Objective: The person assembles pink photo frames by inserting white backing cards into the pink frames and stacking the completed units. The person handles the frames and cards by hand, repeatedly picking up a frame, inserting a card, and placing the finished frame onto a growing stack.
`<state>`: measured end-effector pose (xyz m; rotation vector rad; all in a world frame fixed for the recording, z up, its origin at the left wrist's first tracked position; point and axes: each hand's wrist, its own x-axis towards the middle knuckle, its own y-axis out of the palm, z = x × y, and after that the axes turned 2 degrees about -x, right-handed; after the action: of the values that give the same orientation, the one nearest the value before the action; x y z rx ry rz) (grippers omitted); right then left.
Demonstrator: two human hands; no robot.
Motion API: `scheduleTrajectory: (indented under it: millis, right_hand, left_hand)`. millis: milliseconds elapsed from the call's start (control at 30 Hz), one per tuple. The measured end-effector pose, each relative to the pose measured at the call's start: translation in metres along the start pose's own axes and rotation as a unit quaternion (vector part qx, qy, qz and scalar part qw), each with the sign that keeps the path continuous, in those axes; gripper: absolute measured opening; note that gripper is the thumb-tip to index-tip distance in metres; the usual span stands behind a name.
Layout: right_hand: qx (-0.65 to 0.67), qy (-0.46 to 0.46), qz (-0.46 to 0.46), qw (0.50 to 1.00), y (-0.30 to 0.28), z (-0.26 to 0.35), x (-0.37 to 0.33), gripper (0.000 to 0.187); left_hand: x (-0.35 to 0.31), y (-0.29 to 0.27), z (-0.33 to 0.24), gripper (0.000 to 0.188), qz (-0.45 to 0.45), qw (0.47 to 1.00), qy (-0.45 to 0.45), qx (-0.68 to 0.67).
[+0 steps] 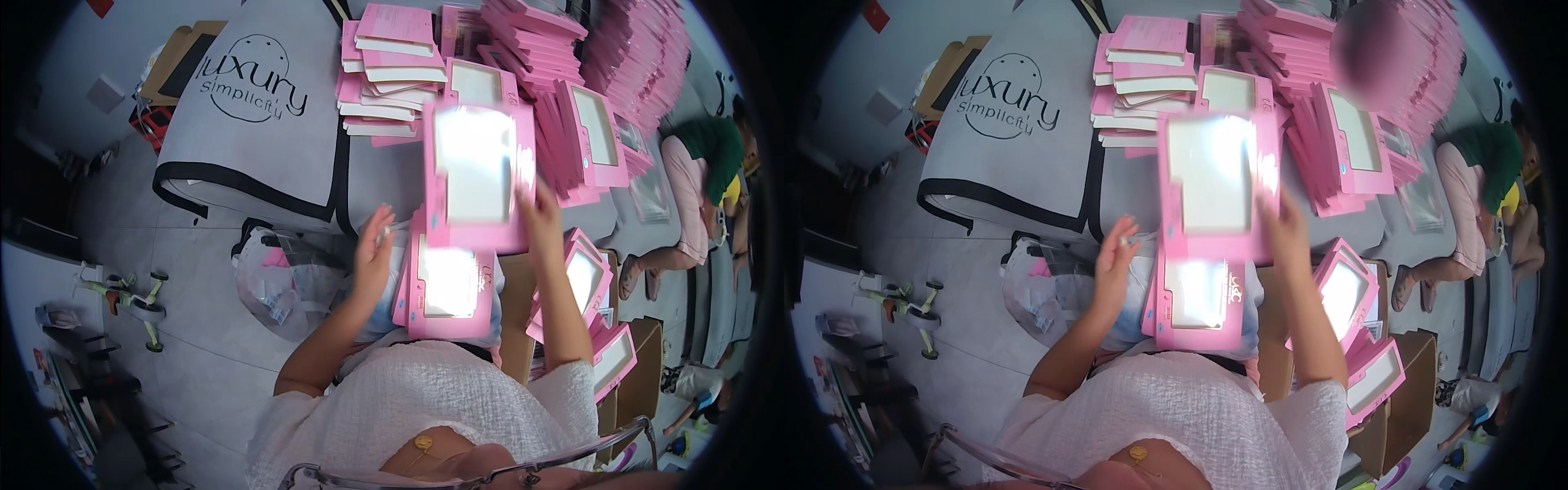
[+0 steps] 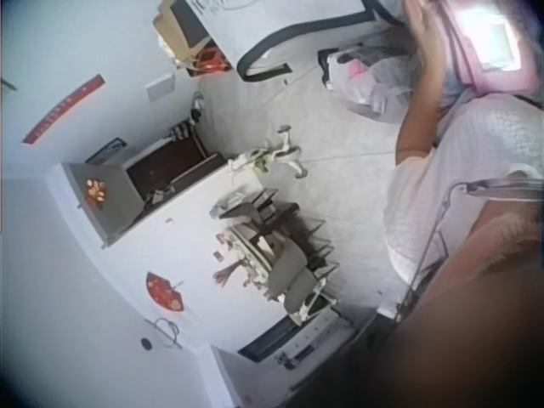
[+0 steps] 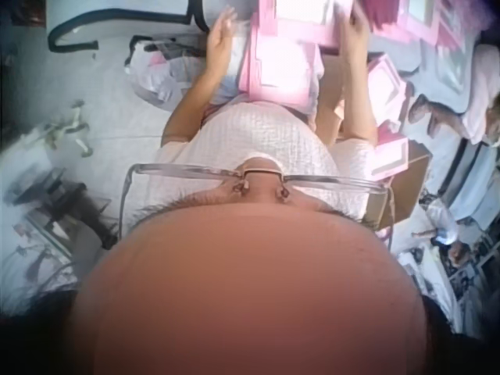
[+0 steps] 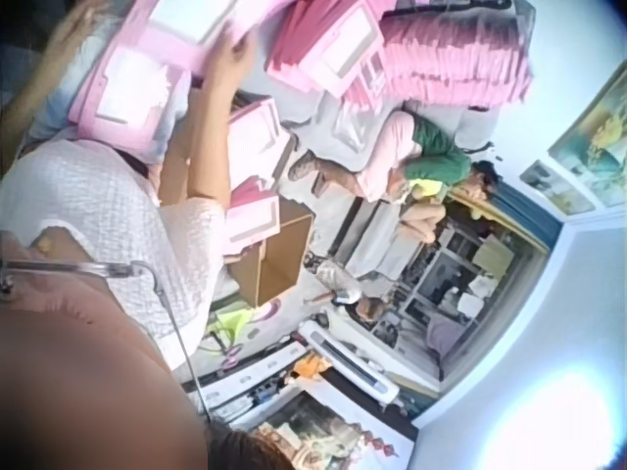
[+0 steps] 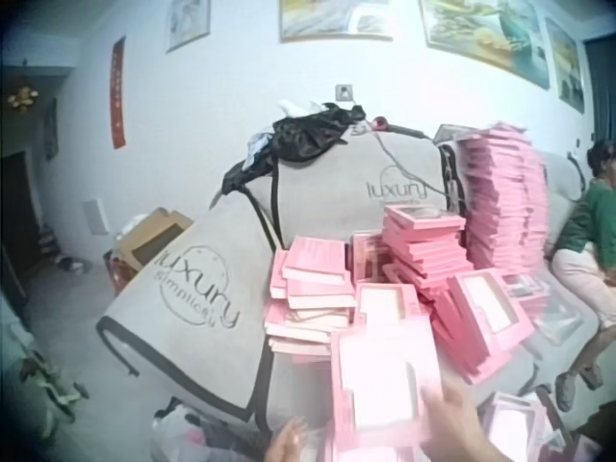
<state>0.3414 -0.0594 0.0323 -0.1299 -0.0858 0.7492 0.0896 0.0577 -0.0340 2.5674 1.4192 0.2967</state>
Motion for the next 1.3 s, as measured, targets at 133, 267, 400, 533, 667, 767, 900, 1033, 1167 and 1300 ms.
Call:
scheduleTrajectory:
  millis: [133, 267, 400, 533, 667, 767, 900, 1033, 1167, 1300]
  right_hand:
    - [-0.199, -0.113, -0.155, 0.961, -0.015, 0.006, 0.096, 0.055]
    - [-0.370, -0.193, -0.076, 0.905, -0.010, -0.042, 0.058, 0.051]
    - [-0.420, 0.049, 0.020, 0.906, 0.007, -0.060, -0.038, 0.043]
    - [-0.309, -0.048, 0.013, 0.950, 0.024, -0.073, -0.081, 0.039]
    - [-0.205, -0.093, -0.020, 0.974, 0.026, -0.071, -0.095, 0.039]
    - [-0.047, -0.070, -0.011, 0.996, 0.025, -0.062, -0.092, 0.041]
    - [0.144, 0.000, 0.019, 0.989, 0.028, -0.045, -0.081, 0.045]
    - [0.220, 0.036, 0.078, 0.972, 0.020, -0.053, -0.082, 0.037]
    - [0.205, 0.024, 0.056, 0.977, 0.020, -0.054, -0.091, 0.028]
    - [0.058, -0.043, 0.031, 0.997, 0.014, -0.055, -0.088, 0.020]
  left_hand:
    - [-0.005, 0.008, 0.043, 0.047, 0.033, 0.985, -0.033, 0.164]
    - [-0.014, -0.003, 0.056, 0.048, 0.007, 0.978, -0.026, 0.205]
    - [-0.015, -0.002, 0.057, 0.047, 0.023, 0.970, -0.002, 0.242]
    - [-0.011, 0.006, 0.058, 0.050, 0.026, 0.959, 0.011, 0.281]
    - [-0.013, 0.005, 0.042, 0.048, -0.013, 0.969, -0.006, 0.246]
    - [-0.017, 0.006, 0.026, 0.039, -0.012, 0.976, 0.002, 0.219]
    - [-0.021, 0.003, 0.014, 0.042, 0.021, 0.989, 0.011, 0.147]
    - [-0.023, 0.011, -0.010, 0.048, 0.024, 1.000, 0.004, -0.006]
    - [-0.026, -0.002, -0.003, 0.046, 0.086, 0.996, -0.008, 0.018]
    - [-0.032, -0.002, -0.006, 0.035, 0.112, 0.992, -0.046, 0.017]
